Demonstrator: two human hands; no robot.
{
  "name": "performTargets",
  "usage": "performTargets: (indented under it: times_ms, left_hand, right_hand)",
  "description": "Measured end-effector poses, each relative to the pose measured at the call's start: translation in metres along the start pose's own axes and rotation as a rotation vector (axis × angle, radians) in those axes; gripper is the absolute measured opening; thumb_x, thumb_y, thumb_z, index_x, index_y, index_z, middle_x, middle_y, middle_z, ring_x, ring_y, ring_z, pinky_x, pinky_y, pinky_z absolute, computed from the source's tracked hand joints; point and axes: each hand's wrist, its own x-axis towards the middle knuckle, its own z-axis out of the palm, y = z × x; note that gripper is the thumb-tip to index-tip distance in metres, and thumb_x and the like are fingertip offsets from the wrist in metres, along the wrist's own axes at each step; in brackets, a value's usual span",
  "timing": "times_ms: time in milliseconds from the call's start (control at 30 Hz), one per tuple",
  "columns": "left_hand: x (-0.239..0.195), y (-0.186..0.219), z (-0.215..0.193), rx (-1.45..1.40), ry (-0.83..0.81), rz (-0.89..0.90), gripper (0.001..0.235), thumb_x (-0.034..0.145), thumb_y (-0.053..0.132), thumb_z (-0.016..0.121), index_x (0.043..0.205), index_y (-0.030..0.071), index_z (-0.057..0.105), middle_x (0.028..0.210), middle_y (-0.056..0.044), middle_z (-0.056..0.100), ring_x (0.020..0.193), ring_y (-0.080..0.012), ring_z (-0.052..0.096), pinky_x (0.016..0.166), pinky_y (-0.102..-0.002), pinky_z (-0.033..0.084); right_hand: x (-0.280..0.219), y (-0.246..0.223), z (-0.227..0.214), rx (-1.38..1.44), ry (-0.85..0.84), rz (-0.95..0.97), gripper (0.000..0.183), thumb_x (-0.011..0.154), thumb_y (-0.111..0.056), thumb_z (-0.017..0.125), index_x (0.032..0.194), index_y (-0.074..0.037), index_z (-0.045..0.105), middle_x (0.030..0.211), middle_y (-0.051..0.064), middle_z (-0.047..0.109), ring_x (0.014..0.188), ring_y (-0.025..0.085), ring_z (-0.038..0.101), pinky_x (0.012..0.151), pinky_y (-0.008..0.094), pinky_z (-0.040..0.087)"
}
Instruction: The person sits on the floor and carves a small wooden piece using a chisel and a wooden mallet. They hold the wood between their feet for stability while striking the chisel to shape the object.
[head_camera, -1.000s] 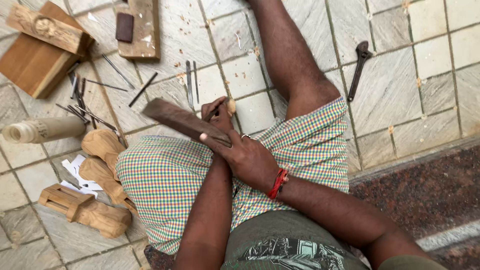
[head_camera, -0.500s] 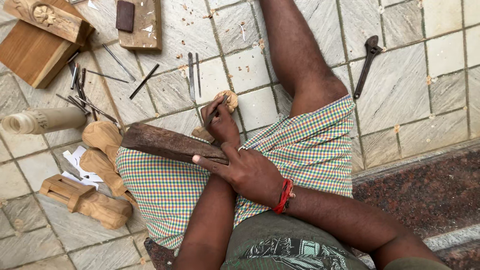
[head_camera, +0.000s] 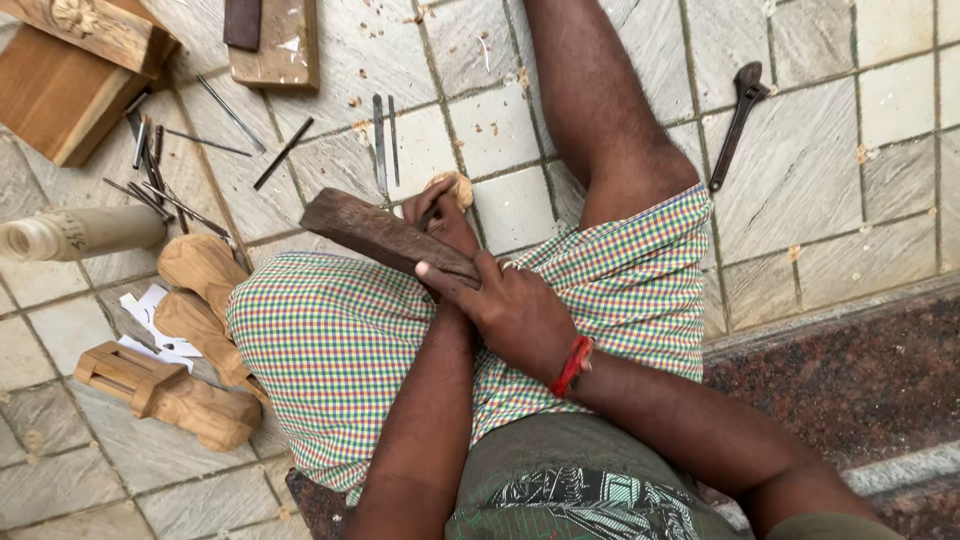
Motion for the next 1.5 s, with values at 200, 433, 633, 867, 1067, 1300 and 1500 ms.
performTargets:
  times_ms: [200,433,633,867,1067,1300,1500]
  left_hand:
    - [0.008,-0.017,0.021,-0.096,0.125,-0.101,0.012,0.102,0.002,0.062,0.100,0.005,0.073,0.107,-0.008,0.064,0.099,-0.0199,0.073,0.090,-0.030,0.066]
    - [0.007,-0.022,0.008,-0.004,0.114,0.033,0.012,0.103,0.001,0.061,0.101,0.005,0.073,0.105,-0.008,0.062,0.093,-0.0199,0.070,0.083,-0.031,0.062]
    - [0.009,-0.001,-0.001,0.085,0.024,0.005,0.010,0.102,0.002,0.063,0.105,0.007,0.072,0.104,-0.006,0.066,0.092,-0.0176,0.068,0.087,-0.030,0.060]
    - [0.008,-0.008,0.000,0.047,0.017,-0.013,0.009,0.101,0.003,0.063,0.103,0.007,0.071,0.105,-0.006,0.062,0.094,-0.0164,0.068,0.088,-0.028,0.062]
    - [0.009,-0.010,0.007,0.020,0.112,-0.047,0.014,0.099,0.002,0.064,0.097,0.007,0.077,0.099,-0.006,0.066,0.090,-0.0165,0.071,0.081,-0.027,0.062]
    - [0.017,-0.014,0.005,-0.021,0.030,0.025,0.011,0.101,0.002,0.065,0.100,0.006,0.075,0.100,-0.005,0.066,0.089,-0.0152,0.071,0.083,-0.028,0.063]
    - [0.016,-0.031,0.013,-0.049,0.029,-0.061,0.015,0.100,0.002,0.062,0.101,0.009,0.076,0.103,-0.004,0.064,0.089,-0.0142,0.070,0.080,-0.029,0.064]
  right_hand:
    - [-0.001,0.002,-0.005,-0.031,0.119,-0.093,0.063,0.096,-0.010,0.067,0.152,-0.030,0.048,0.131,0.026,0.065,0.065,0.016,0.067,0.051,0.032,0.057]
    - [-0.004,0.005,-0.010,-0.035,0.037,-0.074,0.065,0.096,-0.013,0.069,0.154,-0.032,0.048,0.117,0.019,0.064,0.066,0.016,0.067,0.051,0.033,0.056]
    - [0.008,0.006,-0.011,-0.029,-0.023,-0.020,0.069,0.094,-0.008,0.067,0.155,-0.032,0.048,0.112,0.018,0.063,0.065,0.019,0.066,0.052,0.036,0.057]
    - [0.002,0.002,-0.002,0.006,0.018,-0.128,0.062,0.098,-0.007,0.069,0.152,-0.032,0.052,0.138,0.031,0.061,0.060,0.017,0.065,0.048,0.033,0.056]
    - [0.004,-0.003,-0.003,0.047,0.030,-0.018,0.069,0.091,-0.007,0.068,0.154,-0.029,0.050,0.120,0.021,0.063,0.070,0.022,0.068,0.058,0.038,0.058]
    - [0.014,0.000,-0.003,-0.022,-0.019,0.004,0.069,0.090,-0.009,0.068,0.154,-0.030,0.051,0.113,0.020,0.065,0.064,0.022,0.066,0.055,0.038,0.057]
    - [0.010,-0.002,-0.003,-0.021,0.032,-0.074,0.065,0.094,-0.008,0.068,0.152,-0.032,0.052,0.117,0.022,0.064,0.062,0.020,0.066,0.053,0.038,0.056]
